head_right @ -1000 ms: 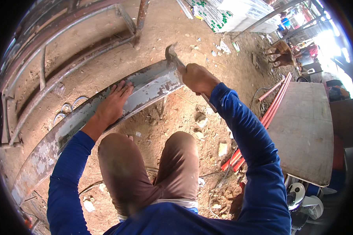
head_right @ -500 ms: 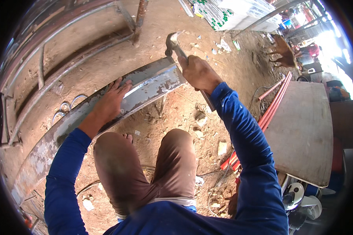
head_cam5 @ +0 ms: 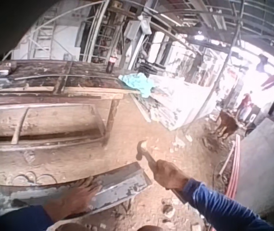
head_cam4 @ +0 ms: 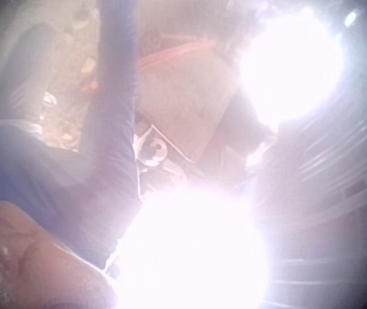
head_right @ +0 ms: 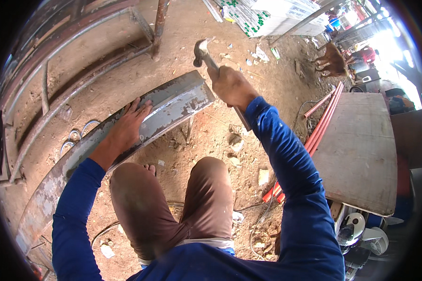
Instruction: The person uses tin snips to cut a long metal bar resting on a workbench. After cutting, they use a hammer to strike and shape the metal bar on the workbench surface.
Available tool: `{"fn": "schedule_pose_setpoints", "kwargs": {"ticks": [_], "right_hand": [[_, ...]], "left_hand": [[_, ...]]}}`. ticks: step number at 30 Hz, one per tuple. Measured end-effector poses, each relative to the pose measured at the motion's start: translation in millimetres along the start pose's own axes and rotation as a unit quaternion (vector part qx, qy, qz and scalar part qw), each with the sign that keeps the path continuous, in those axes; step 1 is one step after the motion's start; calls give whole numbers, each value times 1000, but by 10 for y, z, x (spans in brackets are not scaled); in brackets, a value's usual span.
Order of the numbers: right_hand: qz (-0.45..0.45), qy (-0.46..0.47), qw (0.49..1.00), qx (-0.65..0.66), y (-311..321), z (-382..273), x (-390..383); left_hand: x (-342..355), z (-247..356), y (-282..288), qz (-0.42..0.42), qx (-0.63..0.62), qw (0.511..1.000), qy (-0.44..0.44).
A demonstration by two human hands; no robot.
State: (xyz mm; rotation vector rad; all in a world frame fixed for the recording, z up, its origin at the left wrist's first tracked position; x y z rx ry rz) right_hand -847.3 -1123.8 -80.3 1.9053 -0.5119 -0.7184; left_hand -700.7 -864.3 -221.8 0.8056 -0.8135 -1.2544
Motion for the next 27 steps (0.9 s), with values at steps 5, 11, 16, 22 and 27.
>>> {"fn": "schedule_pose_setpoints", "kwargs": {"ticks": [5,11,16,22,27], "right_hand": [[-46,-43,998,-29,-245,173,-11],[46,13,999,17,-54,211,27],[94,93,991,2,-45,-60,-297],[32,30,997,-58,-408,252,-477],[-37,16,999,-12,-226,203,-371]], "left_hand": [[13,65,42,-16,-45,999,0],[25,38,51,-9,-56,998,2],[381,222,-82,-21,-24,999,-33],[478,271,-176,-29,-10,999,-22],[487,257,-227,-22,12,999,-30]]}}
Point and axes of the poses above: each hand's wrist, its own x-axis towards the middle knuckle, its own y-axis out of the back of the hand, z = x × y, the point moved 9 cm from there along x, towards the middle knuckle, and after that the axes turned 10 degrees about -x, right-handed, at the moved point
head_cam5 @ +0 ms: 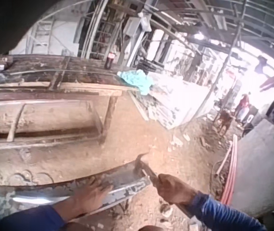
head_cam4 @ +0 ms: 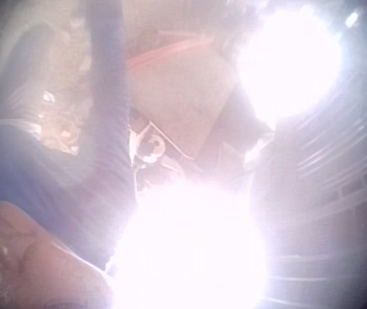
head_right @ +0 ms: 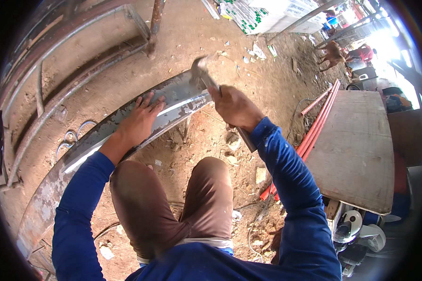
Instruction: The person uses tin snips to cut a long metal bar resting on a workbench. After cutting, they use a hammer to strike and shape the metal bar on the workbench surface.
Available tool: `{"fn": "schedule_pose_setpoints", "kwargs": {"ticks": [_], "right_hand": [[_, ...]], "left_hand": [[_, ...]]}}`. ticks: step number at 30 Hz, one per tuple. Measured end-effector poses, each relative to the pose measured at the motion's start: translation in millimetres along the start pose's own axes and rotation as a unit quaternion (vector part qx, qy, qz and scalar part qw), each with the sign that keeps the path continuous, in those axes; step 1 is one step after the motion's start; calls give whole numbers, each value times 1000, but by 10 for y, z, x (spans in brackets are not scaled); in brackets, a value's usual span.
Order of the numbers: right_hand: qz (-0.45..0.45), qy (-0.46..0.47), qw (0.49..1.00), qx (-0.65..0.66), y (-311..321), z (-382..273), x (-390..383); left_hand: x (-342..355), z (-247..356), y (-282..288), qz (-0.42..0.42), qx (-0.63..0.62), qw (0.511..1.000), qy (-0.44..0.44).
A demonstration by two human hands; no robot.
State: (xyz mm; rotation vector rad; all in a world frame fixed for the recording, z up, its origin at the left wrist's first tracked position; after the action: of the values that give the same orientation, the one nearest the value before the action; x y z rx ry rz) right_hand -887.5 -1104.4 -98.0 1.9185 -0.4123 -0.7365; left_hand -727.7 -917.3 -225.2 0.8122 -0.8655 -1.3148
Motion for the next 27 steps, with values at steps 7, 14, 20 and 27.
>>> {"fn": "schedule_pose_setpoints", "kwargs": {"ticks": [7,14,20,27], "right_hand": [[-88,-93,992,-4,-149,-63,-5],[-41,-24,990,132,303,-73,81],[-80,-72,994,-32,42,-208,29],[-97,-18,995,-4,-208,-514,-86]], "left_hand": [[-14,-69,-6,-13,23,1000,10],[7,-41,24,-3,34,999,11],[8,-18,-38,4,57,998,-7],[-19,-3,31,11,37,999,-4]]}}
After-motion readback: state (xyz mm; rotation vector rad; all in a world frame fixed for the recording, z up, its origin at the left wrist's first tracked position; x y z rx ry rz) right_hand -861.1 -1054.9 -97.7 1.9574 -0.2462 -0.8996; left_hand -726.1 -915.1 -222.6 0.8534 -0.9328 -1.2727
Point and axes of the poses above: each hand's wrist, its own x-axis towards the middle knuckle, its own y-axis out of the back of the hand, z = x × y, the point moved 9 cm from there along x, towards the middle knuckle, and after that the axes turned 10 degrees about -x, right-handed, at the moved point
